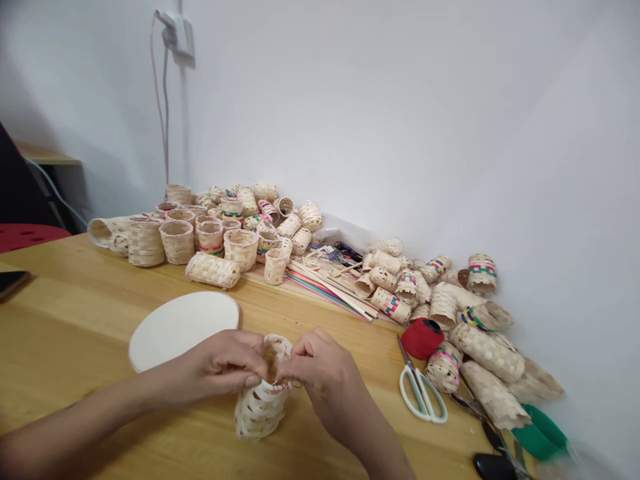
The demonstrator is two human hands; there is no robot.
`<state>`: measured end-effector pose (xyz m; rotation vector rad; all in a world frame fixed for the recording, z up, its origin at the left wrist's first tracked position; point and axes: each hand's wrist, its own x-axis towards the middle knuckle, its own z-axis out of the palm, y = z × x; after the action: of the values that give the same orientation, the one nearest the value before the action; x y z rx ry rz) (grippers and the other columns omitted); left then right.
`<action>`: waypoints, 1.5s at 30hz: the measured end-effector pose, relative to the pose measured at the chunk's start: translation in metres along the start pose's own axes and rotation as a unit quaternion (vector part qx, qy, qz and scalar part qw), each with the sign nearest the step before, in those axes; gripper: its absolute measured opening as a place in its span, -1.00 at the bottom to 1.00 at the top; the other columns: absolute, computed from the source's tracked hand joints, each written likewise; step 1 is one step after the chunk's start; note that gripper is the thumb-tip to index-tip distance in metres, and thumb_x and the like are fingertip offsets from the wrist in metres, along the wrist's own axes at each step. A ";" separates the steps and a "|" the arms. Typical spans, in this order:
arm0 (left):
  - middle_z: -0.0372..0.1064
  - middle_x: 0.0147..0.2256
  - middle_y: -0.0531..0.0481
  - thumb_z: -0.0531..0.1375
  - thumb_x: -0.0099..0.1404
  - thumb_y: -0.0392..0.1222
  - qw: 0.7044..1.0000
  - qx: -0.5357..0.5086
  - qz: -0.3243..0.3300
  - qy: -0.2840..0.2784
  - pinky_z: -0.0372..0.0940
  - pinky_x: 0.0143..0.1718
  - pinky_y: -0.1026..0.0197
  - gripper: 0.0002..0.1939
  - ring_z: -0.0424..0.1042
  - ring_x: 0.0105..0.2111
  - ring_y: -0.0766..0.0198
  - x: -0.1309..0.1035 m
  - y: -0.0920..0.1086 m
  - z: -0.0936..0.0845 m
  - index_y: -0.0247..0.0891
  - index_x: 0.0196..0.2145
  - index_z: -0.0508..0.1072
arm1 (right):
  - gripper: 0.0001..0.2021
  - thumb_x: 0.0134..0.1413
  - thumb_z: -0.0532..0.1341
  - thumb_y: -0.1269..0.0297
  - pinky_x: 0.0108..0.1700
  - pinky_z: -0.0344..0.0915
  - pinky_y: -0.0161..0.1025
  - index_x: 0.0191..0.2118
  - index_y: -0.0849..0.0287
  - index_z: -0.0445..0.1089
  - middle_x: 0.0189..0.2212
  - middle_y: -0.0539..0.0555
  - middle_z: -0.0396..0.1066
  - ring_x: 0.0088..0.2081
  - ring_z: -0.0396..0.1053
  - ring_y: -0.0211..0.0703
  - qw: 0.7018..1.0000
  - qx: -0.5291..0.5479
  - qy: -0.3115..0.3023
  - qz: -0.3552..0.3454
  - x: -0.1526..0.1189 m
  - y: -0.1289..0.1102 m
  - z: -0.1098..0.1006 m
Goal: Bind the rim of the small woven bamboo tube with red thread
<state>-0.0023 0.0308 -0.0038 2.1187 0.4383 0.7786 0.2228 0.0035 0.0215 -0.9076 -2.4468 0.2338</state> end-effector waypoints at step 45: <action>0.38 -0.39 -0.04 0.15 0.31 -0.23 0.999 0.031 0.003 0.011 0.16 -0.39 0.35 -0.83 0.35 -0.40 0.31 0.001 0.000 0.003 -0.33 -0.34 0.53 | -0.73 0.28 0.02 0.50 -0.29 0.13 -0.29 -0.30 0.12 0.43 -0.39 0.02 0.35 -0.28 0.26 -0.20 0.998 -0.030 -0.054 0.014 0.000 -0.004 -0.012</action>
<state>0.0008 0.0298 -0.0050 2.1712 0.4741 0.8017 0.2269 0.0004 0.0324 -0.9798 -2.5540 0.2271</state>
